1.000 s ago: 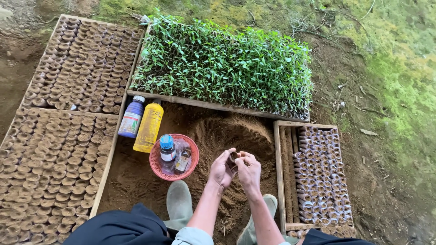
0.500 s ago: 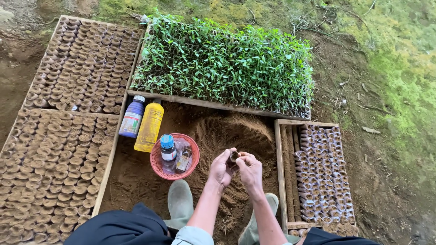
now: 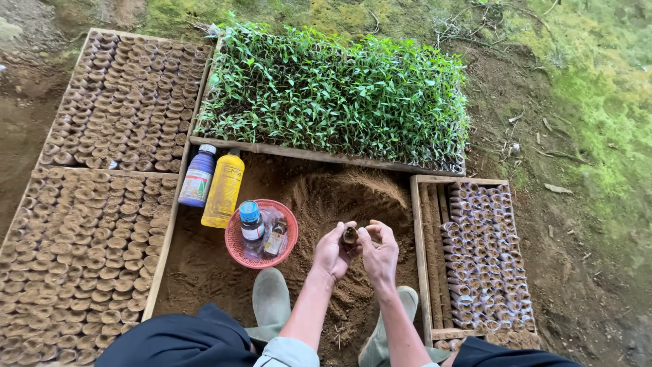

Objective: Filling small plastic bags with soil and placing them into seedling trays.

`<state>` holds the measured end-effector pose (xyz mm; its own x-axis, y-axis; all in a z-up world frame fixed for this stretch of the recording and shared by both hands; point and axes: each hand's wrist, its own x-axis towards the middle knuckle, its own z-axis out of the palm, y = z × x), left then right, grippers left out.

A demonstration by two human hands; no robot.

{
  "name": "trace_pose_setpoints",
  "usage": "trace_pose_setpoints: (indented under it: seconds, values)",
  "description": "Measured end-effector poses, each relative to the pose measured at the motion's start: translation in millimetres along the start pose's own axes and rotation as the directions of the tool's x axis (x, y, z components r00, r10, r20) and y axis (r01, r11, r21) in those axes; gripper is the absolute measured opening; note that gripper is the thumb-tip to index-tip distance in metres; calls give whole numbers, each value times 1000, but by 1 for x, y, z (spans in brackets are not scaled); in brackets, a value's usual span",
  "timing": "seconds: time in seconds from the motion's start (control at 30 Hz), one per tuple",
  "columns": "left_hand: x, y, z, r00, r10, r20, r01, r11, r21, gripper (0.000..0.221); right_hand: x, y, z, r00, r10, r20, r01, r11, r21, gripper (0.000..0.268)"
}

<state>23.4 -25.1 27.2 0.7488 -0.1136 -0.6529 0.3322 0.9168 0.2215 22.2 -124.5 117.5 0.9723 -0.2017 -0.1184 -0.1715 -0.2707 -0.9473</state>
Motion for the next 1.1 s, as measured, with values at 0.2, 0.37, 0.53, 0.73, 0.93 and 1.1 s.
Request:
trace_pose_setpoints:
  seconds: [0.2,0.37,0.53,0.73,0.93,1.1]
  values:
    - [-27,5,19,998,11,58,-15,998,62,34,4,22,4,991,37,131,-32,999,-41,26]
    - [-42,9,34,997,35,70,-39,998,56,32,-3,-5,2,986,27,166,-32,999,28,25]
    - [-63,15,50,995,35,90,-43,996,84,32,-10,-39,-14,983,58,173,-84,986,146,24]
    - [-69,17,51,999,2,47,1,998,-69,35,-4,-27,-35,976,47,211,-117,935,335,20]
    - [-67,15,51,1000,2,15,-2,1000,-20,36,-5,-47,-45,976,0,217,-57,965,255,17]
    - [-76,9,63,997,75,16,-75,997,-3,28,-8,-58,-31,985,-42,169,12,985,171,22]
